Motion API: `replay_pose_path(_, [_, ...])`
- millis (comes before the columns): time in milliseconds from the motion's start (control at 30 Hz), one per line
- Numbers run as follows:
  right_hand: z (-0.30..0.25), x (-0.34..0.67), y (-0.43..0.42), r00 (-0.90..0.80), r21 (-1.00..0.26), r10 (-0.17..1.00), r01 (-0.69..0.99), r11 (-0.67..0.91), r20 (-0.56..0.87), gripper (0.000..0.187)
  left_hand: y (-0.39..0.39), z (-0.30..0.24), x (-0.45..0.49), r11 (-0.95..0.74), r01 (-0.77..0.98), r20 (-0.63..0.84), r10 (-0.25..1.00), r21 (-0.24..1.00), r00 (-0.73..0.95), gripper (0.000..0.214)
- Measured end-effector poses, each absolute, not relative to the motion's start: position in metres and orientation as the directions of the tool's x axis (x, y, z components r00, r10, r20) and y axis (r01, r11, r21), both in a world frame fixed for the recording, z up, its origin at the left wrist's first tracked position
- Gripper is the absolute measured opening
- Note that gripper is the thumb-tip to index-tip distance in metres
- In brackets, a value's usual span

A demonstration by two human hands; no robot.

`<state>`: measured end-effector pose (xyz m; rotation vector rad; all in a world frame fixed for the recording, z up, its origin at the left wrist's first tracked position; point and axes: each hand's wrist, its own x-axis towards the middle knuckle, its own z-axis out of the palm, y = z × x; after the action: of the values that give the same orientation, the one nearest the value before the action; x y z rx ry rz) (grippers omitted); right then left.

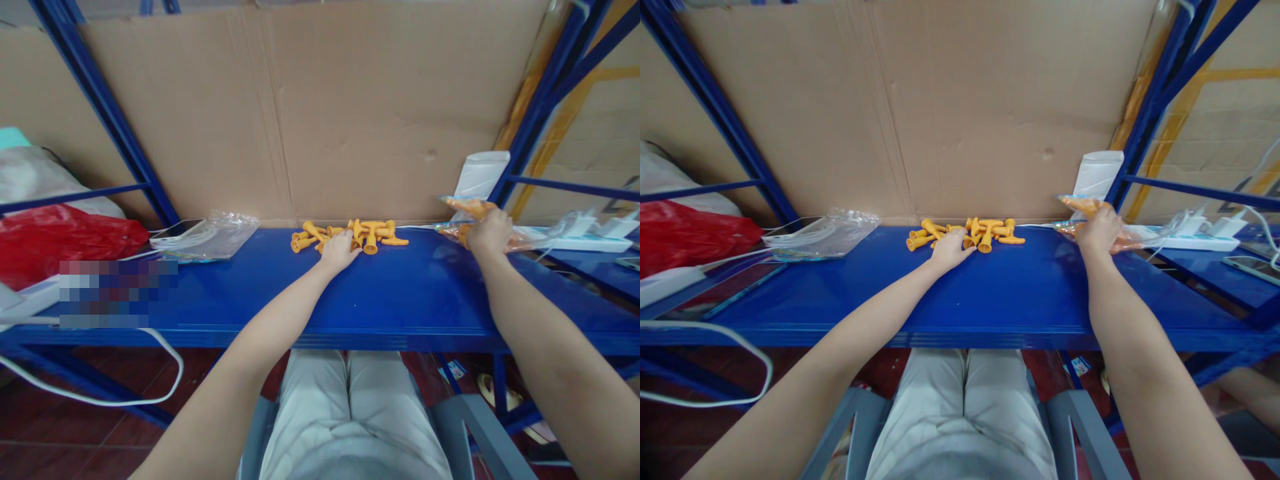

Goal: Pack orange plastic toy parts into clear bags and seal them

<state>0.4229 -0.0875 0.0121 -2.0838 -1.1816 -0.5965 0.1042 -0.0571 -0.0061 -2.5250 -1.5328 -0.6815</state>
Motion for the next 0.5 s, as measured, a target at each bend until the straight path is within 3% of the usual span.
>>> replay_pose_path(100, [0.02, 0.413, -0.092, 0.519, -0.371, 0.533, 0.854, -0.366, 0.668, 0.042, -0.057, -0.007, 0.106, -0.484, 0.87, 0.455, 0.799, 0.097, 0.394, 0.036])
replay_pose_path(233, [0.027, 0.403, -0.094, 0.441, -0.361, 0.526, 0.898, -0.252, 0.727, 0.041, -0.058, -0.01, 0.108, -0.442, 0.895, 0.47, 0.804, 0.062, 0.365, 0.042])
replay_pose_path(500, [0.044, 0.358, -0.088, 0.086, -0.168, 0.512, 0.979, 0.117, 0.855, 0.043, -0.049, -0.019, 0.105, -0.391, 0.908, 0.411, 0.86, 0.151, 0.302, 0.054])
